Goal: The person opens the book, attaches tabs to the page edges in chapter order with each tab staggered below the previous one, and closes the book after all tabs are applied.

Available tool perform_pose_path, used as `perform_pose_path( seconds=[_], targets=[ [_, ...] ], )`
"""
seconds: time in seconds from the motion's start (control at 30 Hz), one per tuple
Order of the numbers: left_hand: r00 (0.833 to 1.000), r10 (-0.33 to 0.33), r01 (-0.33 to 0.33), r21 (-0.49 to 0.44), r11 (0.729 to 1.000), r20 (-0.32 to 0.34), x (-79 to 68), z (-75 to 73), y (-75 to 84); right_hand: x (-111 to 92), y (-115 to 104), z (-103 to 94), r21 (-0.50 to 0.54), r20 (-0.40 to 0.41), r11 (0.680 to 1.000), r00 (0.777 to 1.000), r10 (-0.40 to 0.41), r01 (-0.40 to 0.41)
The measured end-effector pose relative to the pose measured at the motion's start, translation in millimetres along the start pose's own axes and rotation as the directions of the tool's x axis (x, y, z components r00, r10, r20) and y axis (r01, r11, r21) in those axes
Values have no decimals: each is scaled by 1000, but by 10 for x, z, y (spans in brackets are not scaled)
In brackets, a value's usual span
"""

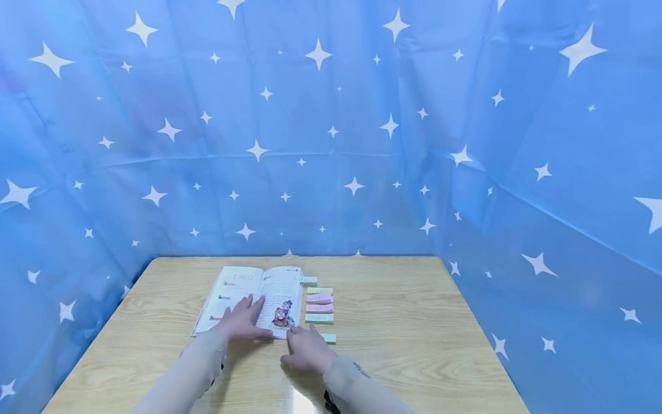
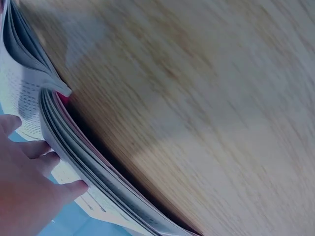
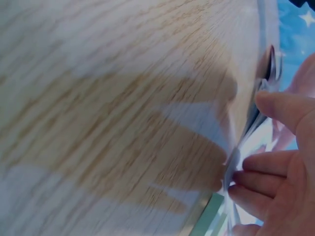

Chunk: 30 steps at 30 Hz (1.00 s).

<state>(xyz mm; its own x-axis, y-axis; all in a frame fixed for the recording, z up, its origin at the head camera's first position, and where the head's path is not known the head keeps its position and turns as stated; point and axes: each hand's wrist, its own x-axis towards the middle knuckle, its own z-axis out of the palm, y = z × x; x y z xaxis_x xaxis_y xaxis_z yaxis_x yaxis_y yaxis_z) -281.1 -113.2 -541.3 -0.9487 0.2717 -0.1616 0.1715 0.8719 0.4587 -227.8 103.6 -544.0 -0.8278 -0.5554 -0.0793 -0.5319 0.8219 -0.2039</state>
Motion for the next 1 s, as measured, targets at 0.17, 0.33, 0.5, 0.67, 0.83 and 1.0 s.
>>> perform_pose_path(
  seconds=[0.17, 0.33, 0.5, 0.67, 0.83, 1.0],
  targets=[
    [1000, 22, -22, -23, 1000, 4, -53, 4, -53, 36, -59, 17, 14, 2, 1000, 1000, 0, 0],
    [1000, 21, -21, -36, 999, -9, -84, 33, -88, 42, -85, 60, 58, 18, 998, 1000, 6, -7],
    [998, 53, -55, -46, 997, -45, -76, 28, -112, -5, -23, 34, 134, 31, 991, 999, 24, -28],
    [998, 40, -44, -63, 997, -50, -60, -26, -139, -37, 47, -42, 156, 16, 987, 1000, 24, -27],
    [996, 57, -64, -93, 994, -72, -59, -53, -175, -61, 60, -70, 152, 4, 988, 1000, 24, -25],
    [995, 59, -70, -145, 987, -81, -100, -3, -238, -84, 27, -47, 169, 35, 985, 999, 7, -12]
  ],
)
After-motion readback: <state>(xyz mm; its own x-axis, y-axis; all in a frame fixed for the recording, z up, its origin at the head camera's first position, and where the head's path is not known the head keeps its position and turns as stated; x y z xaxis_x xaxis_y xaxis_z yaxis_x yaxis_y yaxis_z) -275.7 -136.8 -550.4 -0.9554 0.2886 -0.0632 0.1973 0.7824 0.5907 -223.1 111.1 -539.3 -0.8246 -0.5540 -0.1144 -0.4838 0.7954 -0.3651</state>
